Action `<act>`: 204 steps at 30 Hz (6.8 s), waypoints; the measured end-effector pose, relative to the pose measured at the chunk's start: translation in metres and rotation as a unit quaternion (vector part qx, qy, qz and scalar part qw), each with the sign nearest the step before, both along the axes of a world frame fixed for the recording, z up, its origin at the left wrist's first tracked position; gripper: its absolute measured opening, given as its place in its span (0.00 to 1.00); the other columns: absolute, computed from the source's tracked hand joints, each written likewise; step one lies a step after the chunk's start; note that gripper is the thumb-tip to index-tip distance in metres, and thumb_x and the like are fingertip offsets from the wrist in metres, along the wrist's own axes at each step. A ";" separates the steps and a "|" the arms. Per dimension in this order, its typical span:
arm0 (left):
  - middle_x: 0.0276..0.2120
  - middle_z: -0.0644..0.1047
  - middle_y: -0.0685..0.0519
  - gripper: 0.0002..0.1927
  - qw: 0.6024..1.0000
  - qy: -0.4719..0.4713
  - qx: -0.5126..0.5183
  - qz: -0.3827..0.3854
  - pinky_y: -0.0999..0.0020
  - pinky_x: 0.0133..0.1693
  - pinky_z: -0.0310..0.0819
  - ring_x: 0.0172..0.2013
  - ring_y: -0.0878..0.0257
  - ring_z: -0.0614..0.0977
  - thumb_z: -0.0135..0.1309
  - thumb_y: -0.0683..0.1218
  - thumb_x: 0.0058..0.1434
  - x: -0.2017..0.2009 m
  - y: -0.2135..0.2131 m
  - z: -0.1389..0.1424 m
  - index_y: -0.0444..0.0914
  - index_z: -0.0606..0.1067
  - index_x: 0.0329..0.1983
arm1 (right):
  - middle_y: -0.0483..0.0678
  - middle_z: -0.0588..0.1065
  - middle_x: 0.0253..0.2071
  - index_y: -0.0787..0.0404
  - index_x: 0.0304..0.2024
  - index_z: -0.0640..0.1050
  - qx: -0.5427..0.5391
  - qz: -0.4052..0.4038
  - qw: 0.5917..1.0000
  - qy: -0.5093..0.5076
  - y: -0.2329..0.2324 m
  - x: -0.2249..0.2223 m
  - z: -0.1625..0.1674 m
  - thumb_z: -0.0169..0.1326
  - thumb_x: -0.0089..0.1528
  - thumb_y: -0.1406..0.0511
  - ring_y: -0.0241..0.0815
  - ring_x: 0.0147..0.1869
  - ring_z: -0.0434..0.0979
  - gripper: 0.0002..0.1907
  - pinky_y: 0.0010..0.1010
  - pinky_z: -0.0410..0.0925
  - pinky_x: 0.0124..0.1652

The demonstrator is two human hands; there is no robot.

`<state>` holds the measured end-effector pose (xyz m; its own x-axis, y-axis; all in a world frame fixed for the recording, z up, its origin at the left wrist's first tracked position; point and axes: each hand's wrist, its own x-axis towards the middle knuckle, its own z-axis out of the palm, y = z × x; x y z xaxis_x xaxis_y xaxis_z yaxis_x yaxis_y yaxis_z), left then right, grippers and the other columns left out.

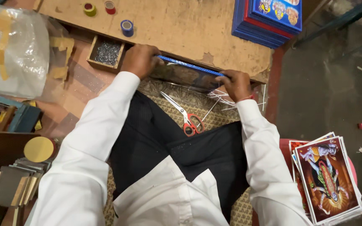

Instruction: The person sits on the floor and assembles picture frames by applying blue patterned tape to the edges of printed images mounted on cardboard. They use scissors to trim excess tape and plastic film, then stack the finished frames.

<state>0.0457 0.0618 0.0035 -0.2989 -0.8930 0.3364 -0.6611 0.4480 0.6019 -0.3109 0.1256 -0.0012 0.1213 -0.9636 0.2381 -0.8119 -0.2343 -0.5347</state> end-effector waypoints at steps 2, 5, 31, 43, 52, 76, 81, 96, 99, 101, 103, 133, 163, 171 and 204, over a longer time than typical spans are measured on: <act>0.32 0.83 0.42 0.11 0.990 0.100 0.086 0.040 0.55 0.39 0.78 0.34 0.50 0.85 0.69 0.45 0.53 0.006 0.001 0.001 0.35 0.83 0.37 | 0.53 0.83 0.35 0.65 0.40 0.85 -0.007 -0.043 0.996 -0.072 0.004 -0.006 -0.008 0.64 0.59 0.67 0.41 0.36 0.84 0.08 0.30 0.73 0.38; 0.30 0.84 0.46 0.14 0.952 0.238 0.152 0.122 0.61 0.37 0.80 0.31 0.57 0.87 0.70 0.43 0.50 -0.007 0.003 -0.015 0.33 0.82 0.37 | 0.48 0.83 0.35 0.68 0.40 0.84 0.000 -0.091 0.962 -0.258 0.004 -0.004 -0.031 0.66 0.59 0.71 0.32 0.37 0.81 0.08 0.23 0.72 0.38; 0.30 0.81 0.49 0.08 0.799 0.578 0.155 0.066 0.70 0.37 0.74 0.30 0.65 0.79 0.65 0.38 0.62 -0.037 -0.009 0.047 0.28 0.79 0.32 | 0.47 0.79 0.38 0.70 0.40 0.81 -0.053 -0.098 0.769 -0.629 0.040 -0.007 0.047 0.60 0.68 0.63 0.34 0.39 0.77 0.12 0.27 0.71 0.42; 0.37 0.82 0.49 0.12 0.697 0.650 0.296 0.069 0.65 0.43 0.80 0.36 0.62 0.83 0.55 0.45 0.68 -0.001 0.025 0.014 0.28 0.79 0.40 | 0.50 0.79 0.51 0.70 0.62 0.74 -0.077 -0.184 0.917 -0.346 0.123 0.006 0.026 0.56 0.69 0.59 0.39 0.53 0.81 0.25 0.33 0.74 0.51; 0.34 0.80 0.52 0.12 0.717 0.658 0.223 0.054 0.70 0.40 0.75 0.33 0.67 0.79 0.58 0.45 0.69 -0.008 0.047 0.022 0.29 0.79 0.37 | 0.49 0.81 0.47 0.72 0.56 0.77 -0.128 -0.224 0.891 -0.373 0.135 0.040 0.022 0.61 0.65 0.68 0.30 0.44 0.78 0.19 0.23 0.73 0.44; 0.38 0.83 0.51 0.08 0.680 0.679 0.257 0.106 0.70 0.44 0.81 0.37 0.65 0.84 0.58 0.43 0.63 0.005 0.051 0.004 0.32 0.79 0.41 | 0.53 0.81 0.45 0.73 0.53 0.78 0.167 -0.054 0.744 -0.645 0.143 -0.011 -0.003 0.53 0.69 0.66 0.38 0.45 0.81 0.15 0.29 0.73 0.48; 0.34 0.80 0.47 0.13 0.710 0.627 0.320 0.021 0.68 0.34 0.73 0.30 0.61 0.79 0.53 0.46 0.73 0.005 0.052 -0.003 0.29 0.77 0.41 | 0.55 0.78 0.55 0.72 0.59 0.75 0.145 -0.028 0.725 -0.673 0.138 -0.040 0.007 0.51 0.71 0.58 0.44 0.56 0.79 0.23 0.37 0.71 0.57; 0.42 0.81 0.43 0.10 0.508 0.709 0.489 0.022 0.60 0.49 0.79 0.42 0.54 0.84 0.49 0.44 0.71 -0.061 0.059 -0.063 0.32 0.75 0.47 | 0.59 0.67 0.69 0.71 0.69 0.65 0.048 -0.051 0.618 -0.783 0.149 -0.029 0.001 0.49 0.65 0.43 0.54 0.72 0.66 0.44 0.45 0.61 0.69; 0.42 0.81 0.43 0.12 0.451 0.700 0.553 0.023 0.59 0.48 0.80 0.42 0.54 0.84 0.49 0.46 0.69 -0.098 0.078 -0.077 0.32 0.75 0.47 | 0.59 0.68 0.66 0.72 0.68 0.65 0.126 -0.092 0.646 -0.747 0.127 -0.027 -0.027 0.49 0.66 0.44 0.53 0.69 0.68 0.42 0.44 0.62 0.67; 0.42 0.81 0.44 0.11 0.437 0.713 0.548 0.022 0.58 0.49 0.80 0.42 0.54 0.84 0.50 0.46 0.70 -0.109 0.083 -0.081 0.32 0.74 0.47 | 0.59 0.69 0.65 0.72 0.67 0.66 0.101 -0.108 0.643 -0.751 0.125 -0.042 -0.030 0.49 0.66 0.46 0.53 0.68 0.68 0.41 0.43 0.63 0.65; 0.44 0.80 0.45 0.08 0.464 0.737 0.492 0.014 0.58 0.51 0.80 0.44 0.55 0.83 0.51 0.43 0.72 -0.109 0.078 -0.081 0.33 0.73 0.48 | 0.58 0.70 0.64 0.73 0.66 0.66 0.024 -0.114 0.618 -0.777 0.136 -0.068 -0.024 0.49 0.67 0.47 0.52 0.66 0.69 0.39 0.42 0.64 0.64; 0.57 0.76 0.42 0.33 0.824 0.507 0.253 -0.003 0.60 0.53 0.72 0.53 0.55 0.77 0.56 0.43 0.63 -0.208 0.128 0.072 0.30 0.63 0.71 | 0.50 0.80 0.51 0.70 0.59 0.73 0.054 -0.173 0.768 -0.615 0.098 -0.113 0.043 0.52 0.60 0.75 0.36 0.53 0.79 0.22 0.24 0.71 0.53; 0.69 0.57 0.26 0.42 0.990 0.096 -0.049 -0.089 0.54 0.66 0.62 0.67 0.34 0.64 0.71 0.44 0.55 -0.390 -0.244 -0.033 0.27 0.62 0.68 | 0.59 0.79 0.57 0.69 0.59 0.79 -0.145 -0.136 0.971 -0.134 -0.215 -0.318 -0.024 0.71 0.57 0.70 0.46 0.59 0.82 0.28 0.34 0.73 0.59; 0.58 0.72 0.31 0.34 0.987 0.144 -0.067 -0.005 0.55 0.58 0.73 0.57 0.38 0.77 0.72 0.36 0.43 -0.398 -0.227 -0.015 0.29 0.76 0.55 | 0.57 0.81 0.51 0.66 0.54 0.81 -0.124 -0.185 0.964 -0.144 -0.222 -0.324 -0.025 0.75 0.49 0.70 0.43 0.52 0.85 0.30 0.29 0.76 0.53; 0.38 0.83 0.40 0.17 0.965 0.112 0.222 0.078 0.58 0.42 0.80 0.37 0.50 0.87 0.64 0.45 0.56 -0.118 -0.006 -0.084 0.36 0.81 0.48 | 0.51 0.81 0.48 0.64 0.57 0.77 0.152 0.041 0.982 -0.101 -0.053 -0.094 0.003 0.64 0.58 0.67 0.40 0.45 0.83 0.24 0.32 0.75 0.46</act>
<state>-0.0724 0.0557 -0.0801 -0.1124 -0.9924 -0.0496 -0.5301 0.0176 0.8477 -0.4050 0.0723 0.0021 0.1822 -0.9827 -0.0319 -0.6677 -0.0999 -0.7377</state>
